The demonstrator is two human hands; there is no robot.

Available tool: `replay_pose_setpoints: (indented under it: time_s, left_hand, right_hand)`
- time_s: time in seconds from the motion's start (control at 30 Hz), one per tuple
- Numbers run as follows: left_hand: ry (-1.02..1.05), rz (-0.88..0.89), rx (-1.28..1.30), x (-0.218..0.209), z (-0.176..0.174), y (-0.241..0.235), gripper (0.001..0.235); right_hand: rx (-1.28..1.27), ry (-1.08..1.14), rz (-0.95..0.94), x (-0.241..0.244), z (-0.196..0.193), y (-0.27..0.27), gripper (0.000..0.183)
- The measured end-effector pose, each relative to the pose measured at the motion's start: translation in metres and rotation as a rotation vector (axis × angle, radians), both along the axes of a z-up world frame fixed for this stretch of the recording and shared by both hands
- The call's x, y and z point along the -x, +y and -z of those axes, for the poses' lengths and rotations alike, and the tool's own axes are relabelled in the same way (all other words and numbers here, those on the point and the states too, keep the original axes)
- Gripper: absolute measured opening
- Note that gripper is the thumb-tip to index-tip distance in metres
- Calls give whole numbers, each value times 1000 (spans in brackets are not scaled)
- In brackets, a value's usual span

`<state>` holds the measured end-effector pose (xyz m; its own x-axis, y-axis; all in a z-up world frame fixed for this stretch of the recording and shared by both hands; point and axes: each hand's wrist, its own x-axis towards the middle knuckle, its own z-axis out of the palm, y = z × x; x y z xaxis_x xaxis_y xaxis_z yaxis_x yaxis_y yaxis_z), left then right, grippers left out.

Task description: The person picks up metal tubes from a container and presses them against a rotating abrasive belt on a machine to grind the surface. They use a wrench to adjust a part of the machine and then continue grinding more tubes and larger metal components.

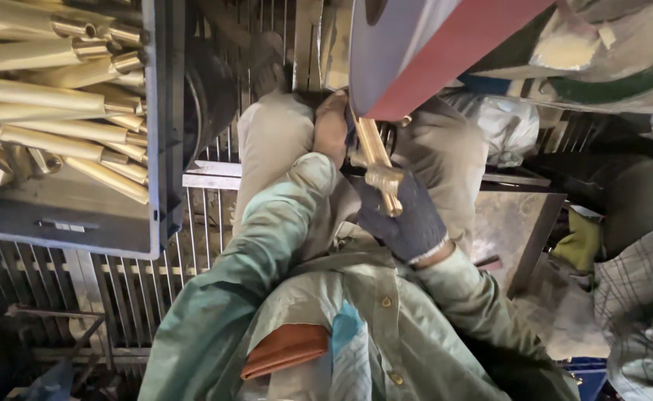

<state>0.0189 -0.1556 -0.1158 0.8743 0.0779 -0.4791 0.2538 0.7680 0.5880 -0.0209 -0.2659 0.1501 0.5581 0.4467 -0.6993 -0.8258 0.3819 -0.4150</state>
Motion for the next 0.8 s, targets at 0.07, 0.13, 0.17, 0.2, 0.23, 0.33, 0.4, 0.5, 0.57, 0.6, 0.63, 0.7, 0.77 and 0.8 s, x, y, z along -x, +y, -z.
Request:
replay_pose_setpoints:
  time_s: [0.07,0.13,0.17,0.2,0.23,0.33,0.4,0.5,0.57,0.6,0.63,0.7,0.77,0.8]
  left_hand:
    - [101,-33,85,-11,18,-4,36]
    - [207,-34,62,-18,30,-6,34]
    - [255,-31,53,-20,32,-6,32]
    - [171,-26,87,-13,29,-5,33]
    - [78,-19,123,-8,24,-3,34]
    - [-83,34,-117,9,8,7,32]
    - [-62,45,-221,20,1,6,28]
    - [-40,42,-284,17,-9,9,25]
    - [-171,91,-529,14,-12,14,29]
    - [-92,68,-354,12,-11,13,30]
    - [-16,42,-180,8,-6,10,30]
    - [110,0,49,-1,13,3,32]
    - [212,-35,157,-15,40,-1,33]
    - [160,5,-38,-25,48,2,34]
  right_hand:
    - [-60,-17,31,-11,10,1,24]
    - [-152,30,102,-18,12,8,29]
    - [-110,58,85,-16,8,10,24]
    - [-68,86,67,-13,1,11,23]
    - [-25,104,50,-13,-5,11,23]
    - [-41,81,3,12,-28,9,19]
    - [-32,46,-43,25,-42,3,26]
    - [-50,37,-18,25,-43,4,27]
    - [-95,39,26,20,-34,4,26]
    - [-133,32,44,15,-27,5,26]
    - [-173,24,60,9,-20,5,26]
    - [-197,59,91,-4,-8,8,18]
    - [-210,84,99,-18,2,11,16]
    - [-211,93,92,-24,6,13,17]
